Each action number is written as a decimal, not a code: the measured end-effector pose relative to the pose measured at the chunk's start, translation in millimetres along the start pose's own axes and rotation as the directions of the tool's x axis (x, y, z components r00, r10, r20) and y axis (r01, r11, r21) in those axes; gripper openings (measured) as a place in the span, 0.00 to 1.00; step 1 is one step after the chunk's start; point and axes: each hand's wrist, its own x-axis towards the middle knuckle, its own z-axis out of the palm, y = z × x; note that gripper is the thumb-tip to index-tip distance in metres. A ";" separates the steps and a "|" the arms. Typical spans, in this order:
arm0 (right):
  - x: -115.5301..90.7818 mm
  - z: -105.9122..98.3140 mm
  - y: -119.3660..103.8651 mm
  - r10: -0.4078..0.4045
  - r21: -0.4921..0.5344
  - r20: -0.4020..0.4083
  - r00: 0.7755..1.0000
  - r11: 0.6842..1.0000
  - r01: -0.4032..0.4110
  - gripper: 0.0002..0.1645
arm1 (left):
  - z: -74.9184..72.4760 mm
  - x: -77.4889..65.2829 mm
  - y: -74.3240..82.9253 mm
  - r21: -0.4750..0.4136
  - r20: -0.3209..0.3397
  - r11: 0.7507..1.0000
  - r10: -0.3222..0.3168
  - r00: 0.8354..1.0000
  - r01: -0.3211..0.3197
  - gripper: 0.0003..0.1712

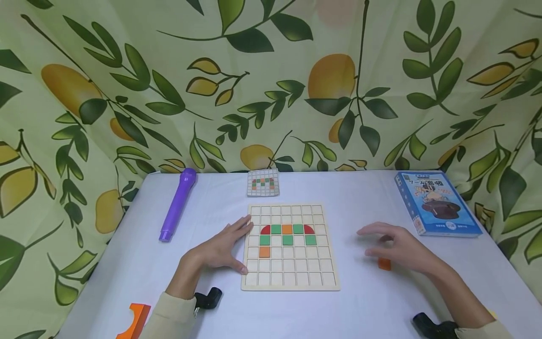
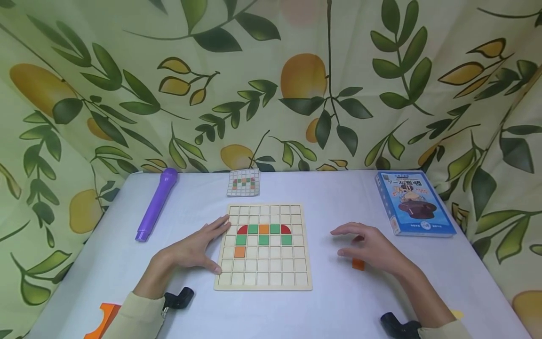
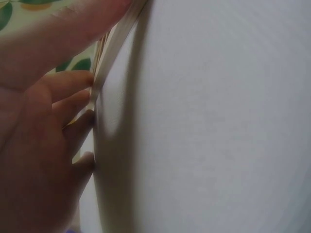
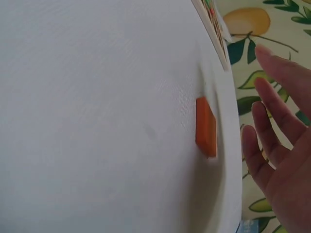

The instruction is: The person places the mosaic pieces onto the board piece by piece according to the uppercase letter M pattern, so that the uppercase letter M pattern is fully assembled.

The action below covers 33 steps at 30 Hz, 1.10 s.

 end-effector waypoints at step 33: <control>-40.3 5.9 29.8 0.100 -0.007 0.034 0.994 0.995 -0.100 0.25 | 0.2 0.2 -0.5 -0.013 0.006 1.000 -0.001 1.000 0.001 0.71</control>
